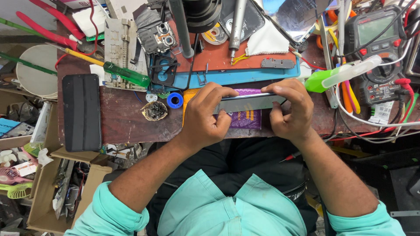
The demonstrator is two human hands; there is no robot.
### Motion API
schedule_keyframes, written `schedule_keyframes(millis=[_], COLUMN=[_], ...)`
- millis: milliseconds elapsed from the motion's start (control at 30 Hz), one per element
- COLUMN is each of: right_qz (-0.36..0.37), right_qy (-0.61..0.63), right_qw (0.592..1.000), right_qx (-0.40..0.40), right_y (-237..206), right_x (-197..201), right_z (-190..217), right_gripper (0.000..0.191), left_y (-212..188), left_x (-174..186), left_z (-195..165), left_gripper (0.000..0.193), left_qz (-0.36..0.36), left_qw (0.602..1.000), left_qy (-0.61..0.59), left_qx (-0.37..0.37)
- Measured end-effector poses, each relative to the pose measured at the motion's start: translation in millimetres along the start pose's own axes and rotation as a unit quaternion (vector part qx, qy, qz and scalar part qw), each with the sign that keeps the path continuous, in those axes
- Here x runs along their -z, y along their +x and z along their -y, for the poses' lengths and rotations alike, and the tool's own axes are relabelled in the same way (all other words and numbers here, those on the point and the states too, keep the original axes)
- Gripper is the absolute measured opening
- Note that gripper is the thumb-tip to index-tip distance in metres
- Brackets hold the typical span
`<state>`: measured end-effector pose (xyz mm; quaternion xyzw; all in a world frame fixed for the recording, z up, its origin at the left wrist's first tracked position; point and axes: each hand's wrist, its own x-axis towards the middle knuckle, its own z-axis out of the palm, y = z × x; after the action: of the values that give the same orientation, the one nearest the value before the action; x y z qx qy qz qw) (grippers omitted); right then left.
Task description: The person tests a smartphone by unlocking it and navigating the screen, then uses a heat gun to warm the internal components while the device is open. The person handles the phone and heat gun throughout the process.
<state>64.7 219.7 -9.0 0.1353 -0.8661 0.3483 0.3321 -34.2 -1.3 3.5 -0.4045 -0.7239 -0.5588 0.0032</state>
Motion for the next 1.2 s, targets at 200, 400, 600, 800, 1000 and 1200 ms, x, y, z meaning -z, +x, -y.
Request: schedule_keyframes(millis=[200,400,600,800,1000,1200], right_qz=[0.001,0.009,0.008,0.01,0.008,0.007], right_qy=[-0.001,0.05,0.111,0.129,0.127,0.115], right_qw=[1.0,0.999,0.993,0.99,0.991,0.993], right_qx=[-0.002,-0.007,-0.047,-0.05,-0.047,-0.041], right_y=[0,-3,-12,-16,-15,-13], right_x=[0,3,1,1,1,1], right_z=[1,-3,-9,-12,-12,-11], right_gripper=[0.065,0.074,0.079,0.08,0.081,0.08], left_y=[0,0,-1,-1,0,0], left_x=[0,1,-1,0,-1,-1], left_z=[-1,0,1,1,1,2], left_gripper=[0.037,0.037,0.038,0.037,0.038,0.039], left_qz=[0.003,0.002,0.001,0.004,0.0,-0.004], left_qw=[1.0,1.0,1.0,1.0,1.0,1.0], left_qy=[0.0,0.002,0.002,0.002,0.003,0.005], left_qx=[-0.001,-0.001,-0.001,0.004,0.002,-0.001])
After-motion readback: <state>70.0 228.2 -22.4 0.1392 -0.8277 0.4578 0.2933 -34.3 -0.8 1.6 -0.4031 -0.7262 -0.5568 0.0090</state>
